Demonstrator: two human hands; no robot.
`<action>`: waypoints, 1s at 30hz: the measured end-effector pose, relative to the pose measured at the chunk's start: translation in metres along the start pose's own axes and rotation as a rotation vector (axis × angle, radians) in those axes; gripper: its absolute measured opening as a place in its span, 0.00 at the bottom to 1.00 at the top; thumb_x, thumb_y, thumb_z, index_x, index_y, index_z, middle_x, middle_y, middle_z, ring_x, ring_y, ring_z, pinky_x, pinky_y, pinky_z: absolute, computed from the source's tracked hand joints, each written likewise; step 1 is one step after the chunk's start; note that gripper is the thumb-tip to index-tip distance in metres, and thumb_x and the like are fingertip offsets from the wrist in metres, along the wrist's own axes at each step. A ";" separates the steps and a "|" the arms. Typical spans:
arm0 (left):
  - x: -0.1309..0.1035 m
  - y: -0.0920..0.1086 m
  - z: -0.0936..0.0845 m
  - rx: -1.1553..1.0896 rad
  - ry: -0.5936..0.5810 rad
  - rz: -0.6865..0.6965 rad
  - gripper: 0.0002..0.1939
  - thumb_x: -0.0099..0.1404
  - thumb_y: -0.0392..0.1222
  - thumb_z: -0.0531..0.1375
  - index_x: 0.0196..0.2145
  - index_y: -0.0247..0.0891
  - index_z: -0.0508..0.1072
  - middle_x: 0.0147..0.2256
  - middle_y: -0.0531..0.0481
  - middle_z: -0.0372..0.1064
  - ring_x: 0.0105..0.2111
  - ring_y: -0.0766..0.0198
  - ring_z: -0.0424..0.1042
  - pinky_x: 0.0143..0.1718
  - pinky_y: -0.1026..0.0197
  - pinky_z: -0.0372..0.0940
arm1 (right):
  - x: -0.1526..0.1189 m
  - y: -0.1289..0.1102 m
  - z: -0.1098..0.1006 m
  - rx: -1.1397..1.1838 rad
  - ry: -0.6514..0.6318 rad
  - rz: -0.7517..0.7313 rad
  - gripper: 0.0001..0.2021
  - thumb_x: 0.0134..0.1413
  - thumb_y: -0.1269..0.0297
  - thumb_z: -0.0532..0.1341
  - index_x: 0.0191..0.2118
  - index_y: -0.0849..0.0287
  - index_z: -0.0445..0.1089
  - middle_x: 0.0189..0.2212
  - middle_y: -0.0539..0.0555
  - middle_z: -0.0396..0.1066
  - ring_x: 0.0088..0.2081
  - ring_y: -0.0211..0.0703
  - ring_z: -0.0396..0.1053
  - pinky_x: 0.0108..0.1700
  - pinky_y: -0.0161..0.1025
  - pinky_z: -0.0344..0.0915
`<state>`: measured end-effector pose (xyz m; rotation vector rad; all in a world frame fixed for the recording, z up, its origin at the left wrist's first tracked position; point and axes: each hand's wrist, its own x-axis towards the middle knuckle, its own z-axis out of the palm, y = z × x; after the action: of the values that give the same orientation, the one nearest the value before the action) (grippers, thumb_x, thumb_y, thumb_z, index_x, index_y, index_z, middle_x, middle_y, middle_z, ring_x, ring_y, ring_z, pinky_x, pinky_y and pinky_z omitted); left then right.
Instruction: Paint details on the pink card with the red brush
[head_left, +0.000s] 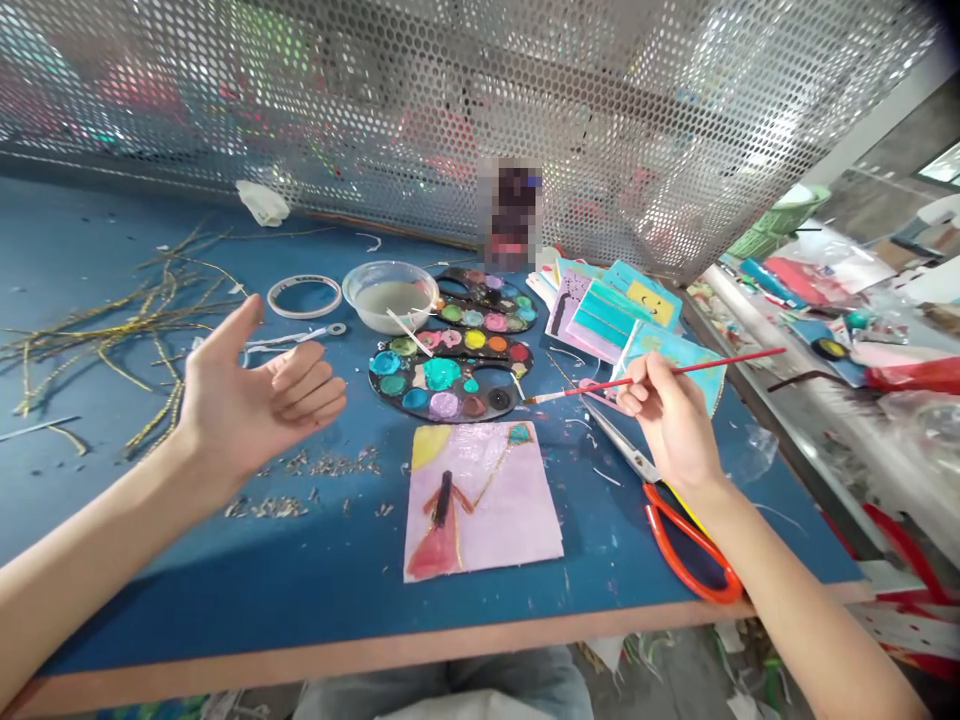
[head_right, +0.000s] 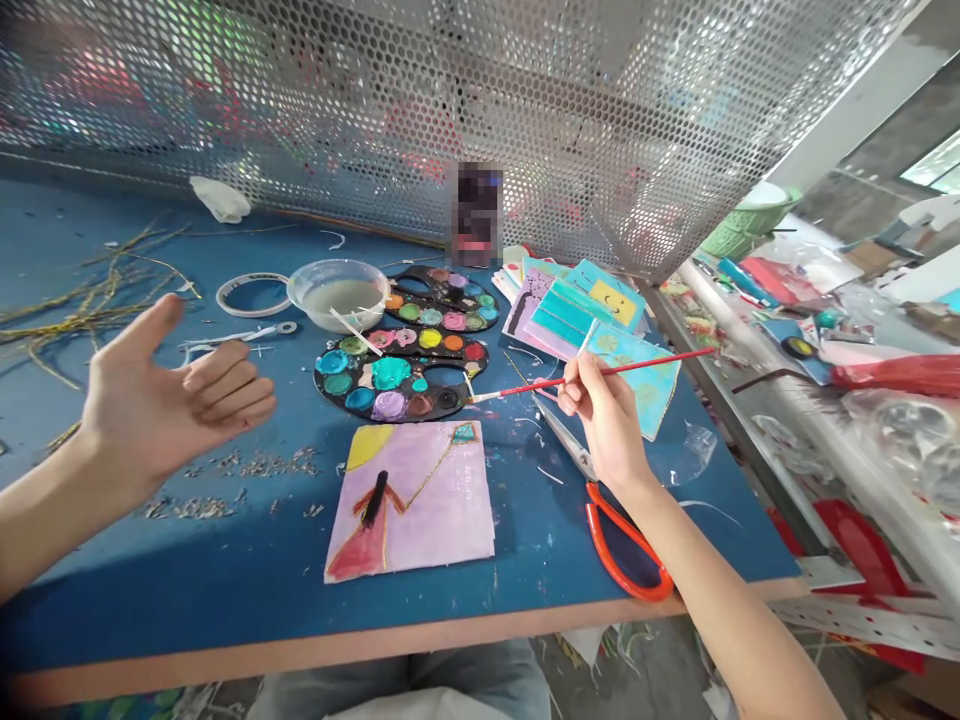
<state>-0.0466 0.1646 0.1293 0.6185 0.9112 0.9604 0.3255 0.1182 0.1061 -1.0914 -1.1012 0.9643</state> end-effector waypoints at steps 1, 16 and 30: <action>0.000 -0.001 0.001 0.013 -0.003 0.008 0.31 0.64 0.64 0.44 0.12 0.41 0.53 0.11 0.53 0.42 0.14 0.70 0.45 0.16 0.63 0.51 | -0.001 -0.001 0.000 -0.001 -0.004 0.007 0.17 0.58 0.51 0.61 0.25 0.57 0.63 0.21 0.46 0.51 0.22 0.32 0.52 0.24 0.32 0.57; -0.004 -0.012 0.013 0.090 -0.063 -0.028 0.30 0.60 0.68 0.48 0.15 0.40 0.61 0.15 0.51 0.44 0.16 0.70 0.49 0.15 0.63 0.55 | -0.023 0.002 0.006 -0.433 -0.016 -0.613 0.20 0.66 0.57 0.52 0.23 0.55 0.65 0.18 0.48 0.58 0.21 0.36 0.58 0.27 0.39 0.56; -0.002 -0.016 0.014 0.099 -0.053 -0.103 0.31 0.59 0.68 0.49 0.14 0.39 0.63 0.15 0.51 0.44 0.16 0.70 0.51 0.15 0.62 0.56 | -0.024 0.003 0.008 -0.410 -0.073 -0.641 0.20 0.67 0.64 0.49 0.22 0.57 0.62 0.17 0.49 0.56 0.20 0.36 0.55 0.25 0.41 0.53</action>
<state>-0.0282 0.1547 0.1244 0.6715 0.9388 0.8071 0.3126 0.0973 0.0992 -0.9250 -1.6228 0.2747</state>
